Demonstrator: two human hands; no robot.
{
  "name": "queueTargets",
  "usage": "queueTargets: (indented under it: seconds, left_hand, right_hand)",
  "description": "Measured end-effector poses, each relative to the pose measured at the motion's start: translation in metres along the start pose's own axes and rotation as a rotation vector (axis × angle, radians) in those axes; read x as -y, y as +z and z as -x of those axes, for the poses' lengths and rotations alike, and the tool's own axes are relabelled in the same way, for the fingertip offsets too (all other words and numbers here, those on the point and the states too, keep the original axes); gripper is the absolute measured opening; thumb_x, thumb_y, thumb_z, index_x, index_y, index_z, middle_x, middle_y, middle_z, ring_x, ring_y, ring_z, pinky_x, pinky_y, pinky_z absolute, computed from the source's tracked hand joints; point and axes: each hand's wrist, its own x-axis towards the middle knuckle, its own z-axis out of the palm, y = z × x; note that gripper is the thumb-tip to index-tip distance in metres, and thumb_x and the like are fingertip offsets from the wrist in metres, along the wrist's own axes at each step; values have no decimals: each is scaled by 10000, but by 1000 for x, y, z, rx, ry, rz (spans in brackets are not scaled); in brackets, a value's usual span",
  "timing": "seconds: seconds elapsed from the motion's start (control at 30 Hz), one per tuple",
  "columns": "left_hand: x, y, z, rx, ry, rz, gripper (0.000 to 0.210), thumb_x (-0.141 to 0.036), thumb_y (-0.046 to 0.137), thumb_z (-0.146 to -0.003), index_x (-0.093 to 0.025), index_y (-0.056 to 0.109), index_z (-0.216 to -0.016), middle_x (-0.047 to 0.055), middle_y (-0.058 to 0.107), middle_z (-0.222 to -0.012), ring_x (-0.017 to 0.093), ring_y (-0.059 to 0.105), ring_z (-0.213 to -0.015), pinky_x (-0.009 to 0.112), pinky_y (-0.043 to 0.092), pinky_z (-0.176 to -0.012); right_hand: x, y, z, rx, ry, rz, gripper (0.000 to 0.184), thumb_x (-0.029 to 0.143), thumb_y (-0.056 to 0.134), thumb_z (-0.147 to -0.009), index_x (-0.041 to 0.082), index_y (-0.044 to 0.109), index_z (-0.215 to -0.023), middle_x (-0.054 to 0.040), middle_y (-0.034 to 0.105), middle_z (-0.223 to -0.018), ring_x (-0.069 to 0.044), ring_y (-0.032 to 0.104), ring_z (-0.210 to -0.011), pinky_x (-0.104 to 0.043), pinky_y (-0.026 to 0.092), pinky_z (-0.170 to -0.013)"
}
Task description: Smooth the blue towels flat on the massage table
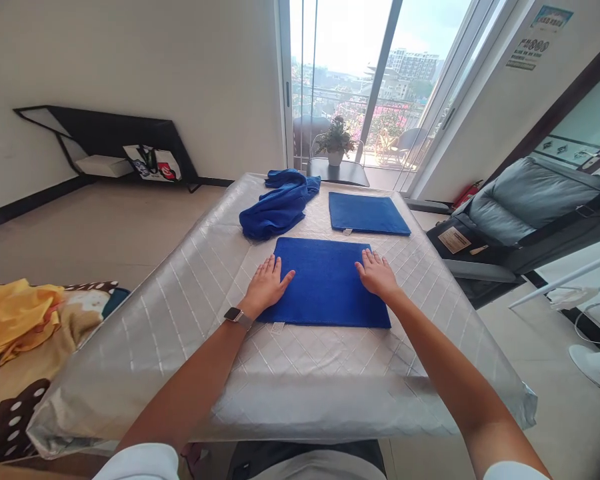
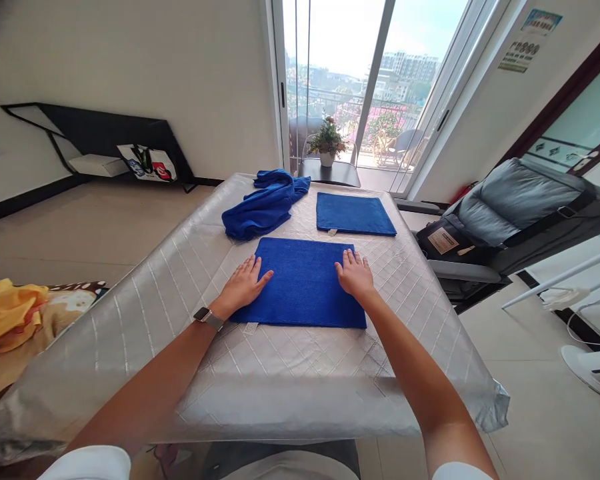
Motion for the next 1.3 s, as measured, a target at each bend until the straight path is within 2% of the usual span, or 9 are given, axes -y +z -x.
queueTargets:
  seconds: [0.2,0.37,0.5,0.63,0.83,0.9,1.0,1.13,1.3]
  left_hand:
    - [0,-2,0,58,10,-1,894,-637,118,-1040,63,292,-1569,284,269,-1653,329,264,-1554,451,224,-1267]
    - [3,-1,-1,12,7,5,816,-632,177,-1043,-36,339,-1577,231,336,-1645,308,313,-1539,482,270,-1253]
    - [-3,-7,-1,-34,-19,5,775,-604,212,-1049,-46,386,-1559,214,365,-1638,313,345,-1525,481,281,-1252]
    - [-30,-17,2,-66,124,55,691,-553,242,-1065,-83,481,-1511,181,374,-1643,280,346,-1525,434,300,-1249]
    - [-108,-13,-18,8,491,81,595,-528,324,-1064,-147,547,-1464,139,486,-1581,245,403,-1495,402,281,-1257]
    - [-134,-5,-37,7,509,102,594,-522,332,-1065,-137,540,-1467,149,490,-1577,246,406,-1494,392,276,-1255]
    - [-164,9,-66,19,426,128,619,-499,289,-1077,-94,508,-1490,169,452,-1599,258,379,-1510,399,261,-1258]
    - [-178,24,-82,54,312,102,690,-501,189,-1081,-48,422,-1547,184,363,-1642,273,302,-1546,436,216,-1275]
    - [-155,24,-75,91,264,47,776,-575,102,-1060,-67,342,-1595,143,304,-1675,241,233,-1572,412,154,-1291]
  right_hand:
    - [-1,17,-19,-15,32,-103,724,489,146,-1077,36,188,-1640,-124,167,-1721,-231,137,-1592,-391,133,-1280]
    - [-3,24,-20,-19,34,-129,730,499,145,-1072,46,188,-1642,-126,152,-1723,-225,124,-1594,-389,122,-1282]
    - [-3,25,-21,-32,33,-147,725,496,141,-1073,50,189,-1643,-131,156,-1722,-221,129,-1593,-392,121,-1279]
    - [-1,24,-20,-39,35,-180,730,491,151,-1072,33,194,-1638,-131,160,-1721,-230,126,-1594,-395,115,-1283]
    - [0,23,-19,-33,39,-184,727,483,138,-1073,30,194,-1637,-136,160,-1721,-229,119,-1594,-393,118,-1280]
    - [-1,24,-19,-41,37,-170,718,474,140,-1074,32,197,-1637,-142,165,-1720,-229,124,-1593,-393,122,-1277]
    - [-2,26,-20,-49,33,-143,691,431,150,-1074,30,202,-1634,-149,168,-1718,-226,133,-1592,-393,133,-1274]
    - [-3,28,-20,-62,27,-136,670,391,168,-1071,23,221,-1628,-150,179,-1715,-226,150,-1589,-392,148,-1274]
    - [-1,27,-19,-69,39,-180,678,414,198,-1073,24,230,-1627,-136,199,-1713,-232,155,-1588,-394,125,-1280]
